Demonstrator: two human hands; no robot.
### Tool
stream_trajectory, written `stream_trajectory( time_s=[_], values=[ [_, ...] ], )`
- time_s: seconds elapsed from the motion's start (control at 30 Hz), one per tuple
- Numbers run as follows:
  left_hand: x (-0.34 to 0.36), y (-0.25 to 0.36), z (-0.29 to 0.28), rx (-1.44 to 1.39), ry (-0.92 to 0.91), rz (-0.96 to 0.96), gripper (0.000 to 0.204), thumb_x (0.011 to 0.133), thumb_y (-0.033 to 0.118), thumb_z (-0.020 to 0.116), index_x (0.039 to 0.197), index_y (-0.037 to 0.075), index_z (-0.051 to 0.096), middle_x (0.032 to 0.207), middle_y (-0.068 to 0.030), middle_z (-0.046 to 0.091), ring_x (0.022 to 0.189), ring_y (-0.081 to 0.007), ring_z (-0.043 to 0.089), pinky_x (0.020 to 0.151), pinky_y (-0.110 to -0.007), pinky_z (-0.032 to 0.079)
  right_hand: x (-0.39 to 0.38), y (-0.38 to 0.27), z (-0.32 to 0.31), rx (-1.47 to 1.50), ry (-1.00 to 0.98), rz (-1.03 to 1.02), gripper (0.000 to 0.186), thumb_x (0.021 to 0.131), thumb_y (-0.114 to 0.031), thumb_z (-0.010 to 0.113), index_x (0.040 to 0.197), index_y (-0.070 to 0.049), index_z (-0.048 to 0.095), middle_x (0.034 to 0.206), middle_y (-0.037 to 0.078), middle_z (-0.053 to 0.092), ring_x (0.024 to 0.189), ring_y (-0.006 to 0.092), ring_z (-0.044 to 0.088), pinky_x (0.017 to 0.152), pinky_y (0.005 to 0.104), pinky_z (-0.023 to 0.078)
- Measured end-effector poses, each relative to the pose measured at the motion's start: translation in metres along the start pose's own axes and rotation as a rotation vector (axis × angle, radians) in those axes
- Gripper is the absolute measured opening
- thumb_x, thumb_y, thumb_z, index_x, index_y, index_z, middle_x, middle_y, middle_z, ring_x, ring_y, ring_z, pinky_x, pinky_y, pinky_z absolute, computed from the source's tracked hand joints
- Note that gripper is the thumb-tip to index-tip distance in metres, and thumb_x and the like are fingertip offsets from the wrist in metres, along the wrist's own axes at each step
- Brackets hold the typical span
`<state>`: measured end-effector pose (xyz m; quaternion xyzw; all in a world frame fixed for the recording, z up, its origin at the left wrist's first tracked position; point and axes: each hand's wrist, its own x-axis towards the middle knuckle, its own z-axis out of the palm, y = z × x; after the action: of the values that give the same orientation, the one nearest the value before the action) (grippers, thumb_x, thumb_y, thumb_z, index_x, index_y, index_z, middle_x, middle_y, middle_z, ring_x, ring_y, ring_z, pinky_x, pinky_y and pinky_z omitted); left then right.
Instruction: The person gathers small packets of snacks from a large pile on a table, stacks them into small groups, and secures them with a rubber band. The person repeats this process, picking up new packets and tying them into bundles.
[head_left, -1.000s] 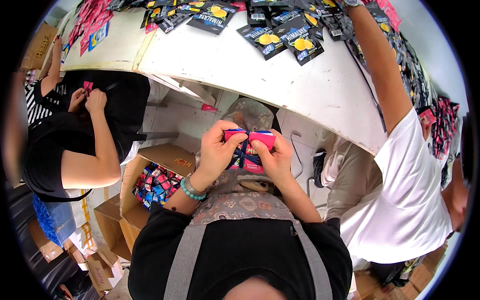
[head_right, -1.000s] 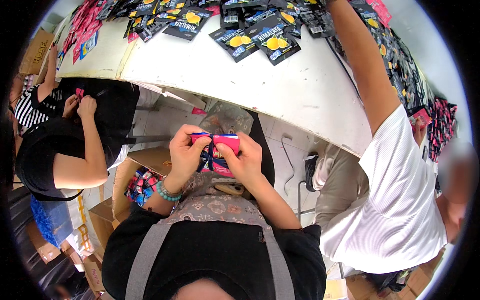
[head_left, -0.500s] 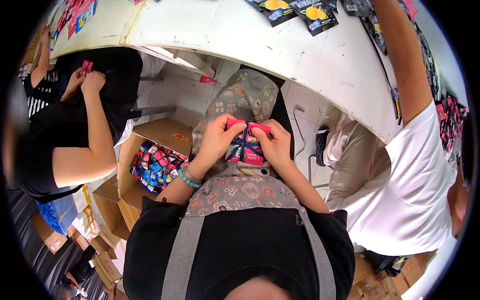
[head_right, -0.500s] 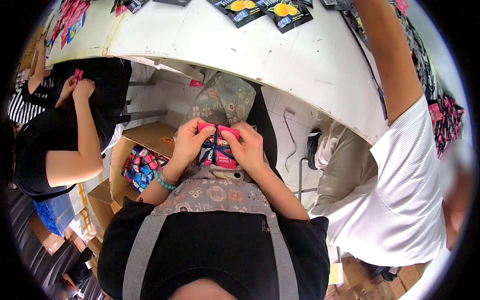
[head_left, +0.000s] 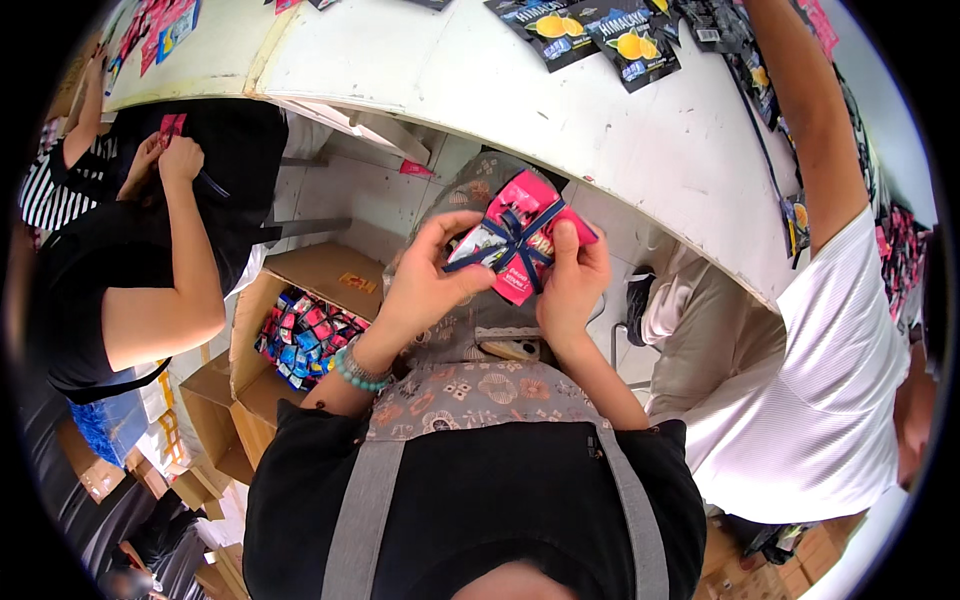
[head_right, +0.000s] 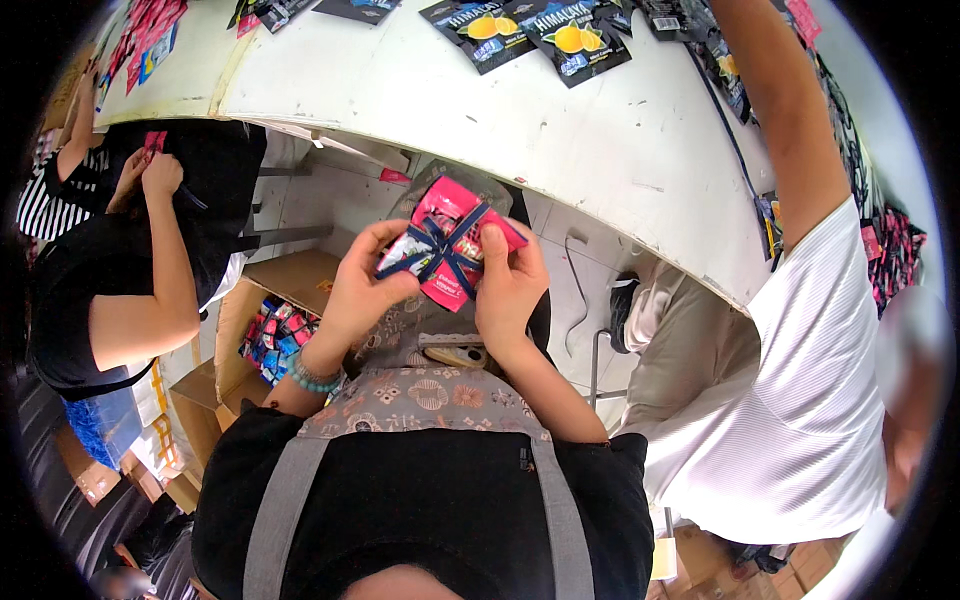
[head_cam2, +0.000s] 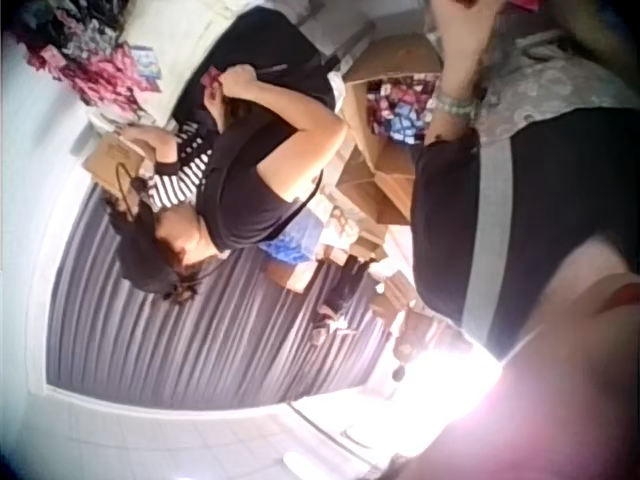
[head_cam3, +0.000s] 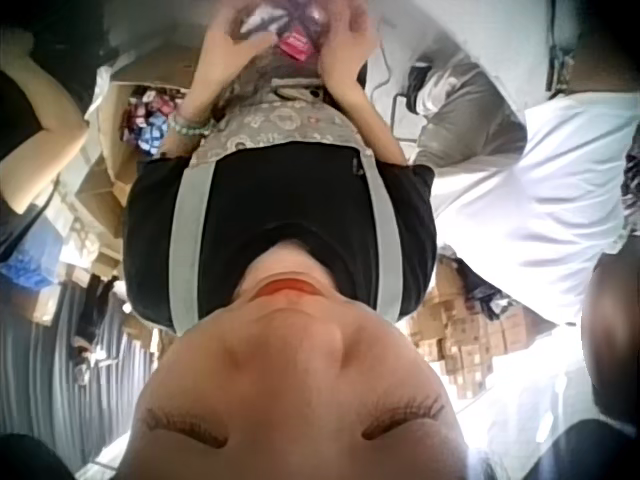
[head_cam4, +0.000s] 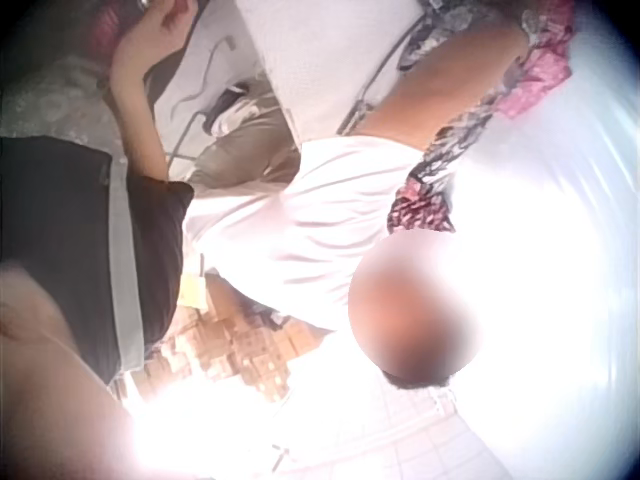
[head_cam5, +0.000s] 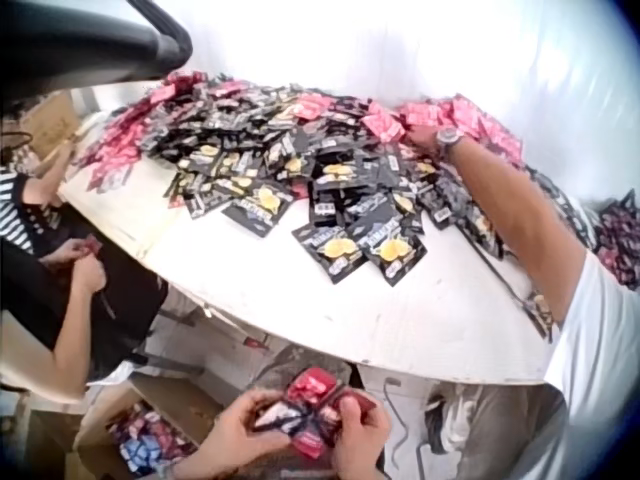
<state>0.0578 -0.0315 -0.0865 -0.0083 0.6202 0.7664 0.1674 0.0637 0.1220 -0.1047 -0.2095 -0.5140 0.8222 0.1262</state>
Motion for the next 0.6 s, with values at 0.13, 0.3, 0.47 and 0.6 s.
stream_trajectory(
  time_s=[0.13, 0.3, 0.47, 0.6],
  values=[
    [-0.002, 0.019, 0.005, 0.045, 0.139, -0.135, 0.053, 0.076, -0.004, 0.071, 0.124, 0.0, 0.047, 0.11, -0.0082, 0.059, 0.098, -0.0138, 0.059, 0.087, -0.027, 0.049, 0.003, -0.006, 0.014, -0.036, -0.108, -0.025, 0.018, 0.091, -0.013, 0.061, 0.1, 0.002, 0.062, 0.091, 0.003, 0.063, 0.082, 0.0075, 0.056, 0.073, 0.0215, 0.046],
    [0.005, 0.017, 0.009, -0.53, 0.068, -0.111, 0.04, 0.084, -0.005, 0.059, 0.123, -0.003, 0.048, 0.113, -0.0081, 0.06, 0.102, -0.0176, 0.06, 0.092, -0.032, 0.047, 0.01, -0.025, 0.016, 0.039, -0.148, 0.102, 0.014, 0.092, -0.013, 0.059, 0.095, 0.001, 0.058, 0.087, 0.001, 0.061, 0.079, 0.0053, 0.053, 0.072, 0.022, 0.045],
    [0.011, 0.004, 0.009, -0.273, 0.012, 0.081, 0.026, 0.09, 0.007, 0.059, 0.113, -0.004, 0.057, 0.104, -0.005, 0.063, 0.094, -0.0124, 0.058, 0.084, -0.029, 0.047, 0.006, -0.034, 0.023, 0.369, -0.223, 0.17, 0.011, 0.093, -0.011, 0.057, 0.096, -0.001, 0.058, 0.091, 0.004, 0.063, 0.082, 0.0089, 0.057, 0.077, 0.0249, 0.047],
    [0.015, -0.004, 0.002, -0.096, -0.014, 0.125, 0.021, 0.091, 0.01, 0.058, 0.108, -0.003, 0.06, 0.097, -0.0028, 0.063, 0.089, -0.0101, 0.056, 0.08, -0.026, 0.046, 0.009, -0.037, 0.019, 0.49, -0.224, 0.329, 0.017, 0.092, -0.01, 0.057, 0.106, 0.0, 0.059, 0.103, 0.008, 0.063, 0.093, 0.0136, 0.061, 0.082, 0.0284, 0.05]
  ],
)
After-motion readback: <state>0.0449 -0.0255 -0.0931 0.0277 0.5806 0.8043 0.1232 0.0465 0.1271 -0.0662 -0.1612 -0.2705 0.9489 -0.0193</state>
